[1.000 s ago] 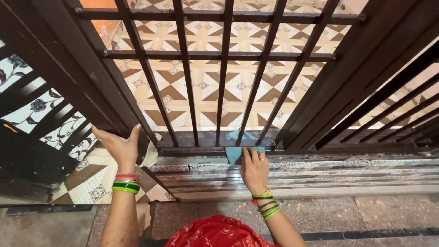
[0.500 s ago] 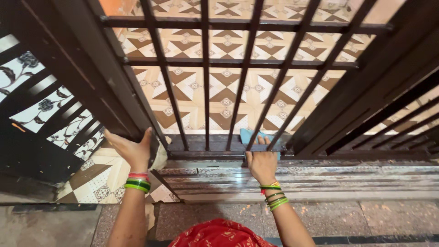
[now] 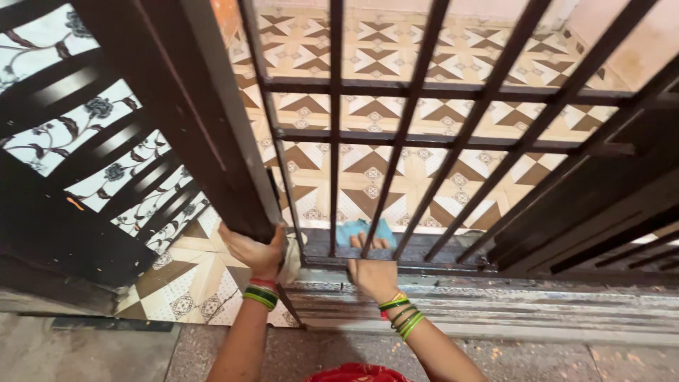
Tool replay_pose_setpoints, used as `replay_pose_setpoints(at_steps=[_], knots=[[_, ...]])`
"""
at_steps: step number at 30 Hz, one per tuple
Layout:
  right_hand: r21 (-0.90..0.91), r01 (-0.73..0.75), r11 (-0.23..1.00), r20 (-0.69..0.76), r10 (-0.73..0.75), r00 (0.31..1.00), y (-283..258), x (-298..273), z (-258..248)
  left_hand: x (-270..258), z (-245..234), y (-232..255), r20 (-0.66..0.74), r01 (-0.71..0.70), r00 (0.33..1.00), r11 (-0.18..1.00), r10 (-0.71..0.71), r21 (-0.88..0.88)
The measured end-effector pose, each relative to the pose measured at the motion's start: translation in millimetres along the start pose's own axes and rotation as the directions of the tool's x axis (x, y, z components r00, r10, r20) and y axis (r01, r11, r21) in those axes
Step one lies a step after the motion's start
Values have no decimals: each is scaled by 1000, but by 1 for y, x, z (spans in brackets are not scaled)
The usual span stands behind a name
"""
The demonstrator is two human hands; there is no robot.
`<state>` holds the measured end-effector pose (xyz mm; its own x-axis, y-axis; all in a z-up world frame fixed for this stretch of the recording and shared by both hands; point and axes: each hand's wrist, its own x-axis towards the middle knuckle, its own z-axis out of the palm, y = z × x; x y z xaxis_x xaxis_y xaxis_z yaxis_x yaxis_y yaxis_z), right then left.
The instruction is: The person wipes the metal bars of a gate with a cloth, moving the cloth along both vertical and horizontal sections of the grill.
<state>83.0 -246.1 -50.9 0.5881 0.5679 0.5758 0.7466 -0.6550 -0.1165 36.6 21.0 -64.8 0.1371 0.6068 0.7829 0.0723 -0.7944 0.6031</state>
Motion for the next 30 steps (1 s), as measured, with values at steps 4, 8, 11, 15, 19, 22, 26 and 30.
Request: replay_pose_setpoints(at_steps=[4,8,11,15,19,22,26,30], knots=[[49,45,998,1,-45,999,-39,21,16,10,-8,13,38,-35,999,999,35,0],[61,108,992,73,-112,991,-71,38,22,24,-19,30,75,24,997,999,-21,-36],[98,142,985,72,-150,986,-78,39,15,31,-24,36,99,62,994,996,-56,-57],[54,180,982,94,-184,978,-75,18,-9,30,-25,34,113,29,993,998,-23,-56],[-69,-56,996,184,68,981,-65,-16,-29,29,-25,30,166,70,984,995,-59,-65],[-228,-257,939,217,306,927,-36,-38,-45,27,-24,27,137,11,991,995,4,-103],[-392,-369,842,54,422,905,9,-51,-65,27,-23,26,137,-39,989,995,51,-89],[-205,-231,951,-125,208,970,41,-55,-71,25,-22,21,172,-7,985,995,24,-101]])
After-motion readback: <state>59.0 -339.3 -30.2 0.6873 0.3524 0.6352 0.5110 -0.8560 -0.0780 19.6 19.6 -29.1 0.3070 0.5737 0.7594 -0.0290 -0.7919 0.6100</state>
